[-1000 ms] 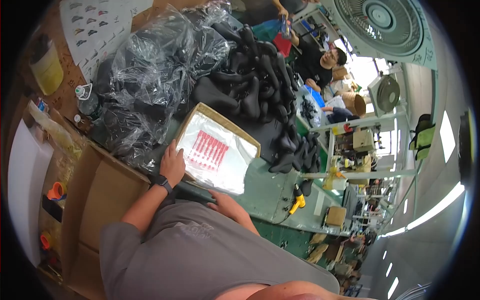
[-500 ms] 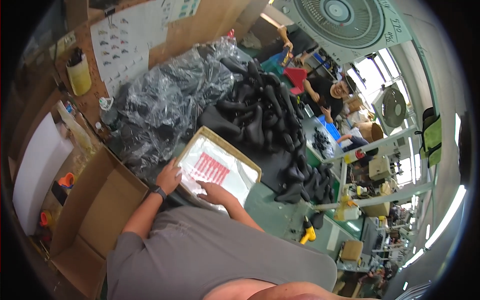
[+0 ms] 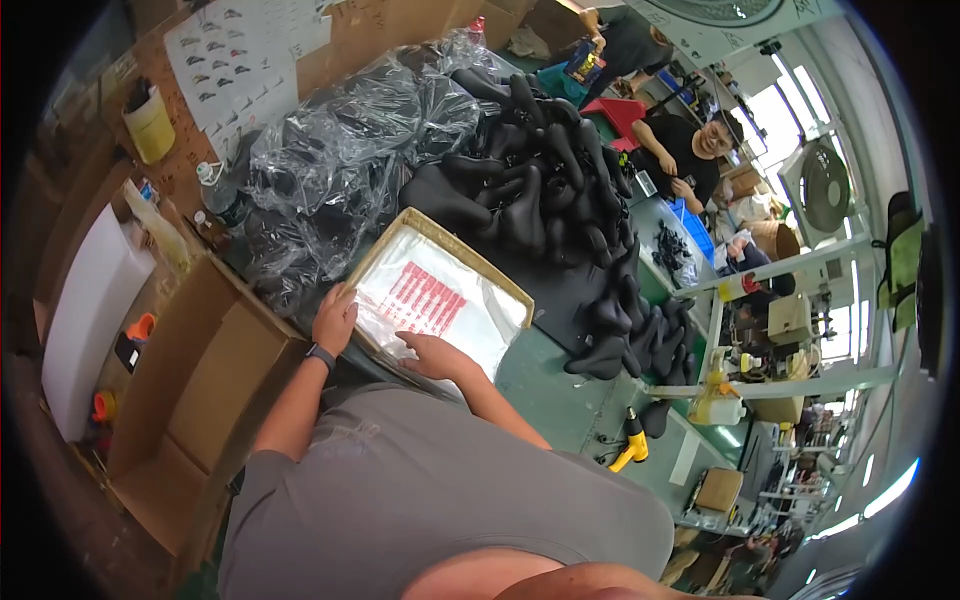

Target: Packing bicycle seats into plastic bags and placing them into a cardboard box in a warehouse setting.

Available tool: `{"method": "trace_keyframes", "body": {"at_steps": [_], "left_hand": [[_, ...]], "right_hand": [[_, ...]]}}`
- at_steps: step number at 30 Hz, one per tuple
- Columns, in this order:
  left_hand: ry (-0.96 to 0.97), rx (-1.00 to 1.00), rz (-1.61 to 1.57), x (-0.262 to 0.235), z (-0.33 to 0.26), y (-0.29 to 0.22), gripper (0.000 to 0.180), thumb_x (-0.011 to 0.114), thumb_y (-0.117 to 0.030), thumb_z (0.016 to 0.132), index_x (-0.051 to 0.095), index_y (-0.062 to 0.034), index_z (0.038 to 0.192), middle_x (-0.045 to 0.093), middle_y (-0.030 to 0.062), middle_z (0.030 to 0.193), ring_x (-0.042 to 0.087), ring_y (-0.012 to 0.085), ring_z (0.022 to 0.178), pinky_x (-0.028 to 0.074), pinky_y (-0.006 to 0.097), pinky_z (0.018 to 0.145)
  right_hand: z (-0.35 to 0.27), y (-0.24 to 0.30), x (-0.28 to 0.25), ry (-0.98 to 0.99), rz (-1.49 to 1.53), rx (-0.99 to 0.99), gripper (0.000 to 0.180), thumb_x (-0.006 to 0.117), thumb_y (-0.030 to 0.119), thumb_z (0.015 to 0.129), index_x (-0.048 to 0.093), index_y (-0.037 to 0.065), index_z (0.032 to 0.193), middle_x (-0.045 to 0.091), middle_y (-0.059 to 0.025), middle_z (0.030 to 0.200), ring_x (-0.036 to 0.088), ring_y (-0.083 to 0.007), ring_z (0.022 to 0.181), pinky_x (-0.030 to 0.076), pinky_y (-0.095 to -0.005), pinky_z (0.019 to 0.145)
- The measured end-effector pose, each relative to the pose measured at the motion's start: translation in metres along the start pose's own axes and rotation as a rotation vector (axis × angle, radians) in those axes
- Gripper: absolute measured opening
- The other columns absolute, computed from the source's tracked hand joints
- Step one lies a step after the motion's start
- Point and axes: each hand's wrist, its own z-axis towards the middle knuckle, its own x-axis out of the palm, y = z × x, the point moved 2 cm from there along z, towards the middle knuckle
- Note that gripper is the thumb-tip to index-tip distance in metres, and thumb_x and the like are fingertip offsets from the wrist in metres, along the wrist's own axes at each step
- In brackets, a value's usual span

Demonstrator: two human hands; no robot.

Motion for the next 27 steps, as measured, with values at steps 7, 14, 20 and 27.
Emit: {"method": "trace_keyframes", "body": {"at_steps": [7, 14, 20, 27], "left_hand": [[-0.047, -0.022, -0.055, -0.004, -0.011, 0.005, 0.034, 0.071, -0.026, 0.097, 0.074, -0.0093, 0.126, 0.062, 0.014, 0.144, 0.06, 0.0368, 0.126, 0.05, 0.043, 0.105], [0.011, 0.065, -0.039, -0.012, -0.014, 0.009, 0.043, 0.071, -0.036, 0.097, 0.071, -0.01, 0.131, 0.057, 0.0176, 0.149, 0.057, 0.0387, 0.131, 0.048, 0.045, 0.107], [0.217, 0.146, 0.082, -0.046, -0.008, 0.002, 0.051, 0.064, -0.042, 0.099, 0.062, -0.0101, 0.139, 0.052, 0.0202, 0.153, 0.062, 0.0392, 0.125, 0.052, 0.049, 0.1], [0.286, 0.217, 0.13, -0.052, -0.008, 0.02, 0.051, 0.063, -0.045, 0.099, 0.06, -0.0096, 0.135, 0.052, 0.0247, 0.152, 0.072, 0.0422, 0.099, 0.058, 0.051, 0.086]], "right_hand": [[-0.032, -0.015, 0.032, 0.033, -0.004, 0.084, 0.067, 0.071, 0.033, 0.095, 0.05, 0.003, 0.151, 0.07, -0.026, 0.128, 0.067, -0.0429, 0.119, 0.052, -0.0466, 0.102], [-0.019, 0.018, 0.036, 0.104, -0.099, 0.179, 0.068, 0.071, 0.035, 0.094, 0.05, 0.003, 0.15, 0.069, -0.0268, 0.127, 0.065, -0.0443, 0.12, 0.051, -0.0478, 0.103], [0.024, 0.082, 0.032, 0.066, -0.091, 0.208, 0.069, 0.072, 0.033, 0.093, 0.049, 0.003, 0.151, 0.07, -0.0277, 0.126, 0.068, -0.0423, 0.118, 0.052, -0.0468, 0.102], [0.06, 0.087, 0.076, -0.206, -0.31, 0.203, 0.054, 0.072, 0.03, 0.091, 0.055, -0.001, 0.131, 0.072, -0.0312, 0.1, 0.07, -0.0502, 0.095, 0.055, -0.0565, 0.084]]}}
